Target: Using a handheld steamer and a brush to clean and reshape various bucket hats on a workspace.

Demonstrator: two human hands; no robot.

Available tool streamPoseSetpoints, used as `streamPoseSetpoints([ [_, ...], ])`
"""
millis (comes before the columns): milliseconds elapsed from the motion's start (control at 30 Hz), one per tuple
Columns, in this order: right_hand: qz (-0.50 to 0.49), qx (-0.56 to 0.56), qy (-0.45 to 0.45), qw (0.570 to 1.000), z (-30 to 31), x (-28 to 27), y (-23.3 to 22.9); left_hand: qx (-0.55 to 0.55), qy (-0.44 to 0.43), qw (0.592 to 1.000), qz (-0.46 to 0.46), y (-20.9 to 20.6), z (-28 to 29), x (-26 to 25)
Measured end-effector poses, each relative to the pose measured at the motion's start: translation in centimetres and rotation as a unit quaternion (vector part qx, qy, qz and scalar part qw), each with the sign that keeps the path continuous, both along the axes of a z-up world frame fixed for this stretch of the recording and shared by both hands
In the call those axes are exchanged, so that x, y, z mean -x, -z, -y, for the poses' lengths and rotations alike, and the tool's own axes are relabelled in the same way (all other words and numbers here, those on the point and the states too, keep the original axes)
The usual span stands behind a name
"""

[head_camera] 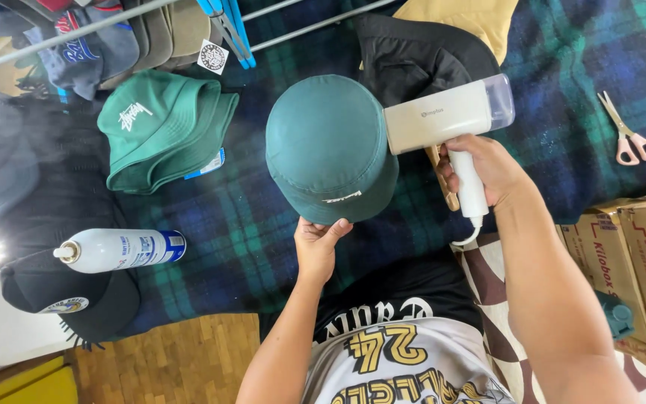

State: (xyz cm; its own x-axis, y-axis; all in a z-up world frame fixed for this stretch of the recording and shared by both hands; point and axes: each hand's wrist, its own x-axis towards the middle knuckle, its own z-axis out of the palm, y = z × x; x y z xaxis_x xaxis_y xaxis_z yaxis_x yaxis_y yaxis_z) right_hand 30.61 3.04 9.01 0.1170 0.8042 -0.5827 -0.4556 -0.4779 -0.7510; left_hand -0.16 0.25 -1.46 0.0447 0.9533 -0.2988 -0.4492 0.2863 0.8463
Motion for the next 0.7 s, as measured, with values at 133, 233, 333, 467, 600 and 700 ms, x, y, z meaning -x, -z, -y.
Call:
streamPoseSetpoints([
  [133, 0.017, -0.007, -0.025, 1.0, -2.2, -1.8, 0.2, 0.007, 0.003, 1.0, -0.002, -1.1, -0.1, -0.2],
  [233, 0.002, 0.016, -0.061, 0.998, -4.1, -3.1, 0.6, 0.005, 0.003, 1.0, 0.007, -1.1, -0.1, -0.1],
  [333, 0.022, 0.005, -0.077, 0.997, -5.7, -3.5, -0.1, 0.003, 0.004, 1.0, 0.007, -1.4, -0.2, -0.2],
  [467, 0.045, 0.005, -0.116, 0.992, -6.1, -4.1, 0.9, 0.008, 0.005, 1.0, 0.009, -2.4, -0.2, -0.3],
  [600, 0.009, 0.016, -0.066, 0.998, -2.6, -4.5, 4.1, -0.001, 0.01, 1.0, 0.009, -2.2, -0.2, -0.2],
  [700, -0.055, 0.039, 0.038, 0.997, 2.2, -0.2, 2.7, -0.008, 0.008, 1.0, 0.008, -1.2, -0.3, -0.2],
])
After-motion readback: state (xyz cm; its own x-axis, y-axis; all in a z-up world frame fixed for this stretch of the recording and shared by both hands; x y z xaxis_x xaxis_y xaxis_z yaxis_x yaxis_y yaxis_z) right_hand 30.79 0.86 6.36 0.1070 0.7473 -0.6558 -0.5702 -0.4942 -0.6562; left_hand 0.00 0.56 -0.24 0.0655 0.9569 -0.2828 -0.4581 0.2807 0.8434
